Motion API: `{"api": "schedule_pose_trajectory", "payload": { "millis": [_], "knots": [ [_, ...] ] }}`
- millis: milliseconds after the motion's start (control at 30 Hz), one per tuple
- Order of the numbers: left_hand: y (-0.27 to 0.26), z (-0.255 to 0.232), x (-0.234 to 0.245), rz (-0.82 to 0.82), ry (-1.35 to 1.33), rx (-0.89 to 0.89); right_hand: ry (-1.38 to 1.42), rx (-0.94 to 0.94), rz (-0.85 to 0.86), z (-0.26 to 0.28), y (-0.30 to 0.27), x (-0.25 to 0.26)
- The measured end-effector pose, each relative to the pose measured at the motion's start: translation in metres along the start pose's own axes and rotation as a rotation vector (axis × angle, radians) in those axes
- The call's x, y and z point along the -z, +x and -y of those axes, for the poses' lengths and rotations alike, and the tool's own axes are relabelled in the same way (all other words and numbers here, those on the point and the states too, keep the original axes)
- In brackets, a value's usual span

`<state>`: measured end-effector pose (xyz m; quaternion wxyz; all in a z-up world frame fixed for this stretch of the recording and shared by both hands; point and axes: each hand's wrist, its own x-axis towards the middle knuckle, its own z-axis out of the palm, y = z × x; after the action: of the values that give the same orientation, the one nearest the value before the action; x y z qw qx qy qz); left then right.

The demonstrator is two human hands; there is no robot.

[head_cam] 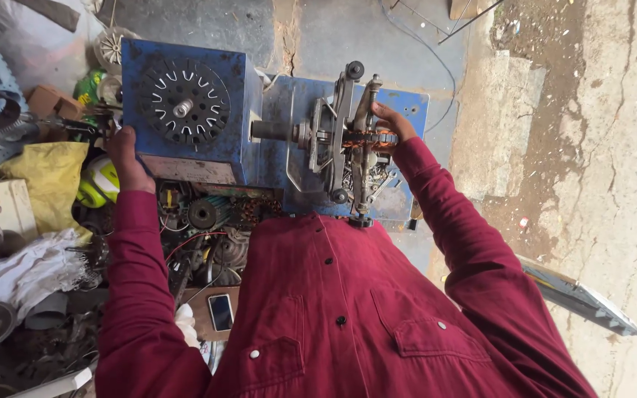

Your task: The person operates a winding machine to coil copper wire onto a ceiling fan stator and then manually threads and secures the wire ends through the stator slots.

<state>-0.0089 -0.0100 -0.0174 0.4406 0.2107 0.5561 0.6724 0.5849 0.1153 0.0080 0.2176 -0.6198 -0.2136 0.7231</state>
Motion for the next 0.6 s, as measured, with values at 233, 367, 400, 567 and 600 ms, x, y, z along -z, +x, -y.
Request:
{"api": "schedule_pose_trajectory", "payload": {
  "millis": [233,367,400,567,600],
  "knots": [
    [0.0013,0.0017,-0.0007,-0.020,0.005,0.004,0.027,0.003,0.028,0.0005,0.0080,0.0017],
    [0.0003,-0.0014,-0.0052,-0.037,0.025,-0.004,0.048,0.000,0.028,0.0002,0.0054,0.0006],
    [0.0000,-0.0029,-0.0060,-0.024,0.026,-0.004,0.041,0.006,0.034,0.0008,0.0047,0.0008],
    [0.0009,-0.0027,-0.0047,-0.018,0.014,0.000,0.050,0.017,0.041,-0.0008,0.0074,0.0018],
    [0.0023,-0.0015,-0.0034,-0.024,0.018,0.006,0.051,0.011,0.031,-0.0010,0.0090,0.0021]
  ]
}}
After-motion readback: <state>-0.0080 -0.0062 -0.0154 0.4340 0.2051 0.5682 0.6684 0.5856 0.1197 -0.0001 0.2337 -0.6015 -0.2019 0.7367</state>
